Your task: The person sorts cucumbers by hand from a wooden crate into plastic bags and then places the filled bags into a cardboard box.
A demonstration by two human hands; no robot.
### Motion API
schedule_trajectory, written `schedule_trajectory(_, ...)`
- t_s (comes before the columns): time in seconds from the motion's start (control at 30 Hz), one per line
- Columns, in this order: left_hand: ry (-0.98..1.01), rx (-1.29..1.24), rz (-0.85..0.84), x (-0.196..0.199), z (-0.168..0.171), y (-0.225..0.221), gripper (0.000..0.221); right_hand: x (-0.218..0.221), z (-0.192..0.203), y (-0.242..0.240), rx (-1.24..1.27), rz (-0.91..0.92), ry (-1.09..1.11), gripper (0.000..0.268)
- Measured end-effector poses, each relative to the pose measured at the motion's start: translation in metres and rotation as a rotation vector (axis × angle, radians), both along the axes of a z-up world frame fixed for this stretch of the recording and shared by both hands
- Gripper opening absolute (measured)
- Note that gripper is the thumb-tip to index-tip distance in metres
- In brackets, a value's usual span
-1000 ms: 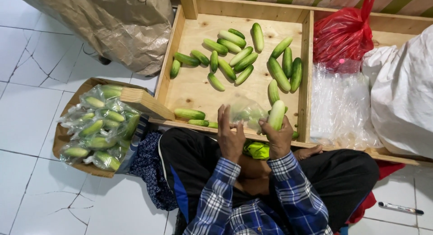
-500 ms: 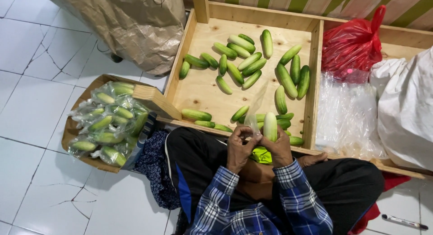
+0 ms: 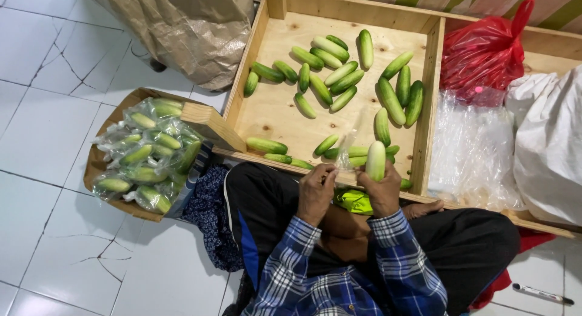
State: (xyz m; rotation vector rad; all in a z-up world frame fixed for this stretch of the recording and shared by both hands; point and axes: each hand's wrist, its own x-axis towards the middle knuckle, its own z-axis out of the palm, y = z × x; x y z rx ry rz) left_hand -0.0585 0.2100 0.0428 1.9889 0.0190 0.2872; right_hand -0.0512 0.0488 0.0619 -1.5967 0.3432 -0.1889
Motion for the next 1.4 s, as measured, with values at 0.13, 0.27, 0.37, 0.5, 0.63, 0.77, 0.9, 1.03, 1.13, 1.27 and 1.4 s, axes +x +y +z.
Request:
schedule_trajectory(0.13,-0.055,0.024,-0.045,-0.001,0.007,-0.001,0.031,0.007,-0.003,-0.015,-0.116,0.041,-0.025,0.029)
schedule_trajectory(0.27,-0.201,0.282,-0.083,-0.001,0.02,-0.006,0.023,0.012,0.01,-0.007,-0.266,0.084,-0.072,0.026)
schedule_trajectory(0.37,-0.219,0.273,-0.044,-0.001,0.02,-0.008,0.011,0.012,0.017,-0.005,-0.302,0.12,-0.087,0.026)
schedule_trajectory(0.5,-0.2,0.253,0.011,0.004,-0.003,-0.014,0.01,0.007,0.001,-0.019,-0.376,0.19,-0.194,0.037)
schedule_trajectory(0.63,-0.186,0.254,0.051,0.006,-0.001,-0.02,0.011,-0.016,0.013,-0.022,0.065,0.284,-0.287,0.041)
schedule_trajectory(0.77,-0.15,0.123,0.05,0.008,0.021,-0.023,0.013,-0.037,0.026,-0.034,-0.191,0.385,-0.191,0.062)
schedule_trajectory(0.9,-0.13,-0.014,0.01,0.009,0.025,-0.028,0.018,-0.043,0.041,-0.028,-0.727,0.423,-0.229,0.05)
schedule_trajectory(1.03,-0.138,-0.048,-0.035,0.008,0.031,-0.036,0.017,-0.037,0.031,-0.031,-0.877,0.444,-0.278,0.055)
schedule_trajectory(1.13,-0.024,-0.124,-0.04,0.008,0.018,-0.043,0.02,-0.03,0.016,-0.03,-0.865,0.426,-0.202,0.048)
schedule_trajectory(1.27,0.146,-0.548,-0.065,0.006,0.016,-0.046,0.015,-0.019,0.004,-0.037,-0.805,0.375,-0.276,0.05)
schedule_trajectory(1.4,0.175,-0.914,-0.102,0.011,0.019,-0.047,0.015,-0.016,0.031,-0.027,-0.851,0.361,-0.347,0.053)
